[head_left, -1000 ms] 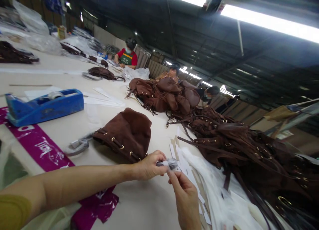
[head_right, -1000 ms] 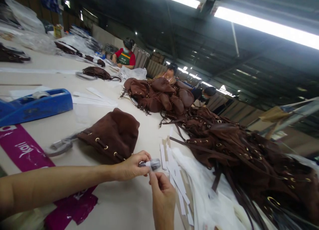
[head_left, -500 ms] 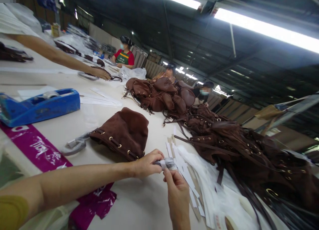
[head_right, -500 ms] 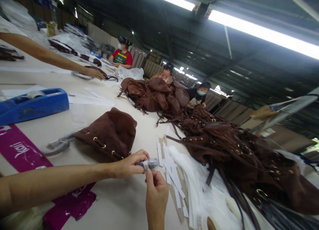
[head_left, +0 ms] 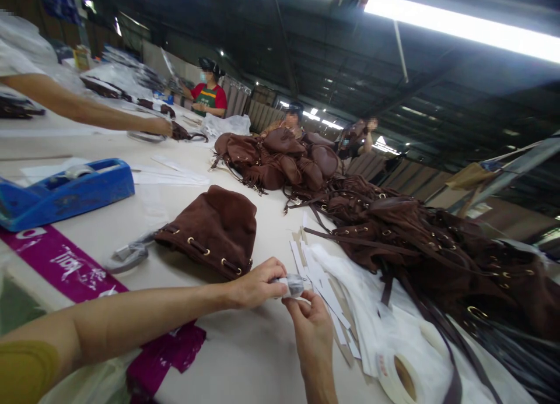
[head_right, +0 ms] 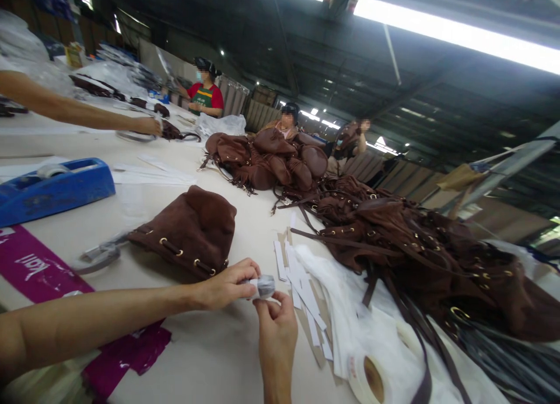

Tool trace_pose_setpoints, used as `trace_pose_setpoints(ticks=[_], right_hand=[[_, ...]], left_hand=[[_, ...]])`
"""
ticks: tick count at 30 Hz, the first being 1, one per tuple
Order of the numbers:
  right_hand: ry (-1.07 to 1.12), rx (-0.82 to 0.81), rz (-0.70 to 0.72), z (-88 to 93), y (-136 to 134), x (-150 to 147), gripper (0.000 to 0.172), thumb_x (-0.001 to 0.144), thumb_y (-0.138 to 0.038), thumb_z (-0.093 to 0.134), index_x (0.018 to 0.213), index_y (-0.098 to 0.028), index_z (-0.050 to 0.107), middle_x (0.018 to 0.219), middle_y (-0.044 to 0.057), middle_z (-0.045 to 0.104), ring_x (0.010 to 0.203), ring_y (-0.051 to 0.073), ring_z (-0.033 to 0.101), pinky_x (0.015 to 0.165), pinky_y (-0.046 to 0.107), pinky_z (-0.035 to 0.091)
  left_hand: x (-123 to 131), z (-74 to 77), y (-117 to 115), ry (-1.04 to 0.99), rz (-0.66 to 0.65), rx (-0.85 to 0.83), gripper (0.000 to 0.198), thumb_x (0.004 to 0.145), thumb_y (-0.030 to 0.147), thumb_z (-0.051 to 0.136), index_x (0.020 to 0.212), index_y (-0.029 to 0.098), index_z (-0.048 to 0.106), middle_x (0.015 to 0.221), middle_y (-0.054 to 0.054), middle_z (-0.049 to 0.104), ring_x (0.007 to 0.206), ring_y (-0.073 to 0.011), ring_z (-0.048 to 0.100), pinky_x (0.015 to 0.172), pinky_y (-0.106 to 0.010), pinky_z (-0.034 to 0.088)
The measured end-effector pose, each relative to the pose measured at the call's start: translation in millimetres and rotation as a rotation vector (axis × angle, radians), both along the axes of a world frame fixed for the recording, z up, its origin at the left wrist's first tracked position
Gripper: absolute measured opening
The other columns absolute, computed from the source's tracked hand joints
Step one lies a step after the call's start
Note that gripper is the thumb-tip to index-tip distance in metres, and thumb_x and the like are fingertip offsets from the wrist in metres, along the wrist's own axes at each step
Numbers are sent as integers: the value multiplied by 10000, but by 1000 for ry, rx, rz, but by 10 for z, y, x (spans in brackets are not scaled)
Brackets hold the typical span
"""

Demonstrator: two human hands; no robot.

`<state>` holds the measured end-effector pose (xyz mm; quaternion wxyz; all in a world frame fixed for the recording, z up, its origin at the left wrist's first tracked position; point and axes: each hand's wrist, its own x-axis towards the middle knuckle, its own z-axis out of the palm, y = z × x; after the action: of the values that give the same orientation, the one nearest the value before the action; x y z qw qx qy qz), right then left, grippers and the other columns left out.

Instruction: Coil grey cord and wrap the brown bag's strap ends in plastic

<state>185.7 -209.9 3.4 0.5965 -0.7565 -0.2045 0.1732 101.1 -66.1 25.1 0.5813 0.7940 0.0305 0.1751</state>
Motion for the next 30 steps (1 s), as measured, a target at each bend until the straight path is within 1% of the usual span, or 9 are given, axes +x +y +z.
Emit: trace_pose_setpoints(ticks=[3, 6, 9, 11, 13, 18, 21, 25, 30], right_hand=[[-52, 40, -37, -77, 29, 0, 503, 657, -482, 710, 1024, -170, 564, 709, 9, 703, 597, 182, 601, 619, 291, 429], [-100, 37, -131, -148, 31, 24, 554, 629, -511, 715, 1045, -181, 557, 878, 33, 696, 541, 137, 545, 573, 280, 415], [-134, -41, -182, -179, 28, 15, 434, 645, -529, 700, 885, -181, 602, 760, -9, 643, 519, 119, 487, 542, 267, 377], [-101, -31, -132, -173, 42, -34, 360, 688, -523, 663, 774, -176, 621, 628, -33, 576, 532, 122, 456, 533, 261, 351], [15, 78, -80, -152, 69, -112, 326, 708, -487, 653, 779, -169, 652, 564, -52, 508, 514, 108, 398, 498, 250, 311], [481, 493, -16, -88, 103, -298, 265, 621, -311, 747, 836, -183, 657, 572, -90, 407, 465, 59, 249, 431, 206, 255], [636, 617, 14, -96, 78, -320, 254, 645, -317, 759, 849, -218, 643, 600, -90, 414, 464, 56, 250, 430, 188, 296], [614, 640, 88, -171, 51, -282, 233, 708, -363, 742, 880, -248, 634, 580, -90, 383, 460, 67, 263, 429, 185, 314], [556, 633, 181, -284, 64, -230, 277, 748, -446, 724, 707, -224, 563, 523, -113, 249, 444, 58, 92, 375, 172, 186]], left_hand=[[-3, -12, -28, -21, 23, 78, 85, 788, 253, 523, 763, 173, 510, 956, -26, 475, 882, -162, 470, 827, -292, 395], [-7, -16, -49, -59, 33, 104, 62, 807, 234, 516, 789, 175, 503, 984, -35, 467, 902, -162, 466, 846, -297, 389], [-15, -4, -68, -103, 55, 120, 49, 814, 217, 516, 796, 178, 492, 1005, -42, 465, 926, -167, 467, 867, -301, 390], [-23, 6, -82, -125, 74, 137, 48, 810, 200, 523, 794, 180, 482, 1018, -47, 466, 950, -173, 467, 882, -304, 391], [-32, 10, -94, -147, 81, 157, 55, 804, 182, 531, 796, 181, 477, 1023, -51, 469, 965, -176, 469, 889, -303, 393], [-52, -1, -107, -176, 57, 197, 93, 787, 140, 540, 833, 184, 473, 1002, -48, 495, 945, -169, 476, 872, -293, 401], [-57, -17, -112, -153, 63, 191, 175, 739, 120, 571, 834, 193, 443, 983, -31, 510, 903, -161, 486, 832, -279, 406], [-63, -31, -122, -121, 52, 180, 209, 722, 145, 599, 838, 197, 433, 955, -18, 516, 864, -154, 487, 792, -263, 409], [-69, -54, -128, -25, 82, 142, 253, 723, 148, 590, 919, 201, 440, 927, -5, 537, 829, -148, 491, 761, -255, 405]])
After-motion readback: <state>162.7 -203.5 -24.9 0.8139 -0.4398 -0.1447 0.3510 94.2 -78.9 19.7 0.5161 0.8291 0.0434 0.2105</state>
